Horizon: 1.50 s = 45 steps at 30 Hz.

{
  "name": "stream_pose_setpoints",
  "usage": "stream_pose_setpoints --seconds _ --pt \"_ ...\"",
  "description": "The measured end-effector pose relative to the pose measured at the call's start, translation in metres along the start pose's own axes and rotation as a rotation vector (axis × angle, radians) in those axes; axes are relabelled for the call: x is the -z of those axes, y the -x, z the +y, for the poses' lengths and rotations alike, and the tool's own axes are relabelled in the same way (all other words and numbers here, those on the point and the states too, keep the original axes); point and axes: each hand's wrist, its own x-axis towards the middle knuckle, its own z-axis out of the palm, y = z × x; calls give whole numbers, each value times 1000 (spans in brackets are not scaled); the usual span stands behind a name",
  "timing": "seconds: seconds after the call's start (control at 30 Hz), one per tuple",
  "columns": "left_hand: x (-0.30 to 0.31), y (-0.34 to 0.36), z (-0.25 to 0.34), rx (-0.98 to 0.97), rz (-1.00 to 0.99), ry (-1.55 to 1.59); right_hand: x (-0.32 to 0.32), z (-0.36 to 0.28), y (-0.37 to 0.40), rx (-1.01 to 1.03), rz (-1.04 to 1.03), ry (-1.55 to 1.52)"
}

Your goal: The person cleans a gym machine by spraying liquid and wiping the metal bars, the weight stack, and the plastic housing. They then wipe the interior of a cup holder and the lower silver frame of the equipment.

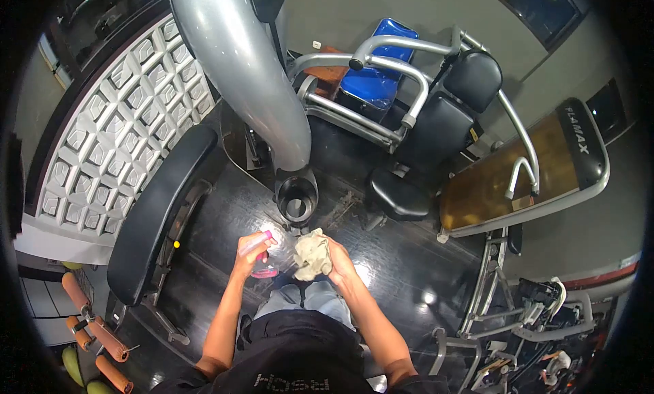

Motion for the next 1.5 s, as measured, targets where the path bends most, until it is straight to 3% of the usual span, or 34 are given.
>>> stream_pose_setpoints --seconds 0.17,0.27,0.33,0.5,0.73,0.93,1.0,1.07,1.13,1.2,1.37,1.43,1.47,1.5 --pt "-22 -8 40 -91 80 -94 -19 -39 20 214 108 166" --pt "-36 -23 65 -140 136 -364 -29 -61 23 304 83 249" --pt "-47 -33 77 -339 213 -639 -41 -73 26 399 95 343" --pt "-68 -54 87 -356 323 -626 -36 -80 13 441 82 467" --pt "-70 -65 88 -306 313 -709 -29 -95 5 446 51 545" --pt "-54 -61 97 -277 270 -621 -67 -120 15 723 139 1192" --pt "-48 -62 104 -311 289 -646 -87 -128 21 622 157 1275" --pt "-42 -67 103 -328 289 -636 -96 -126 16 796 -13 1602" --pt "-38 -72 101 -344 320 -639 -104 -106 5 757 41 1466" --pt "-33 -78 98 -391 278 -617 -113 -88 -4 585 139 1324" --pt "-17 -97 88 -507 137 -605 -94 -37 -32 511 347 1081" --pt "-13 -104 85 -535 70 -613 -99 -23 -31 221 198 72" --pt "-10 -107 86 -571 46 -624 -92 -14 -36 247 226 51" --pt "-8 -109 86 -561 -3 -623 -77 -4 -41 275 76 -161"
